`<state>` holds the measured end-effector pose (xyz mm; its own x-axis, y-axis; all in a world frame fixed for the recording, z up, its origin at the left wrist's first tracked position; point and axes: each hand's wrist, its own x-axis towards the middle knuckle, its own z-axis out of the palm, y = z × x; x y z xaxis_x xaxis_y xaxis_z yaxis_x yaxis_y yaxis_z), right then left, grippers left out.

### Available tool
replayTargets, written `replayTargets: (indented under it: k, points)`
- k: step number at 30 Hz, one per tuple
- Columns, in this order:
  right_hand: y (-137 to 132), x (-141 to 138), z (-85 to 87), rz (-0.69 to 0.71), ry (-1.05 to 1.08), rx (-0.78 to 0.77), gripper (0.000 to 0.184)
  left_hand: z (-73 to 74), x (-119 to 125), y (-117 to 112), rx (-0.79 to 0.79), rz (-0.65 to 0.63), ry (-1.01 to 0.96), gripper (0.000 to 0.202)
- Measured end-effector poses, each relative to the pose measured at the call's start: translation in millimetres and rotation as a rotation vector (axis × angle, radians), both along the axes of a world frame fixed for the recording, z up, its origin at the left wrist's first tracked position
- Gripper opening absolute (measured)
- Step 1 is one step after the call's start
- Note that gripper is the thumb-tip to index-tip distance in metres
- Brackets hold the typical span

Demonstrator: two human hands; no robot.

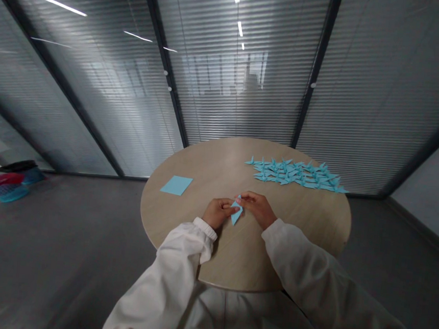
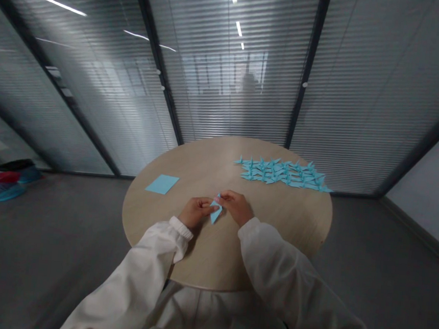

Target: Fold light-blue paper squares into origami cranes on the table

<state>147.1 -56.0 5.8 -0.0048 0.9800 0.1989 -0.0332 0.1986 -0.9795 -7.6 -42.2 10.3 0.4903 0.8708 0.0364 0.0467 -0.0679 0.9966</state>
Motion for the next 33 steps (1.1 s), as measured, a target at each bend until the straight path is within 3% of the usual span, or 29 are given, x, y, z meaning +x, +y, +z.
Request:
replayTargets:
  k: [17,22,26,33]
  points:
    - [2,7,-1.1,-0.106,-0.010,0.024,0.025,-2.4,-1,1,-0.047,-0.021,0.008,0.038]
    - [1,7,0.4,-0.131,0.025,0.007,0.034,-3.4,-3,6,-0.069,0.163,-0.070,0.038]
    - [1,3,-3.8,-0.056,-0.141,0.051,0.026,2.0,-6,8,-0.084,0.297,-0.121,0.040]
    - [6,4,-15.2,-0.068,-0.279,0.078,0.026,10.1,-4,2,-0.099,0.310,-0.126,0.043]
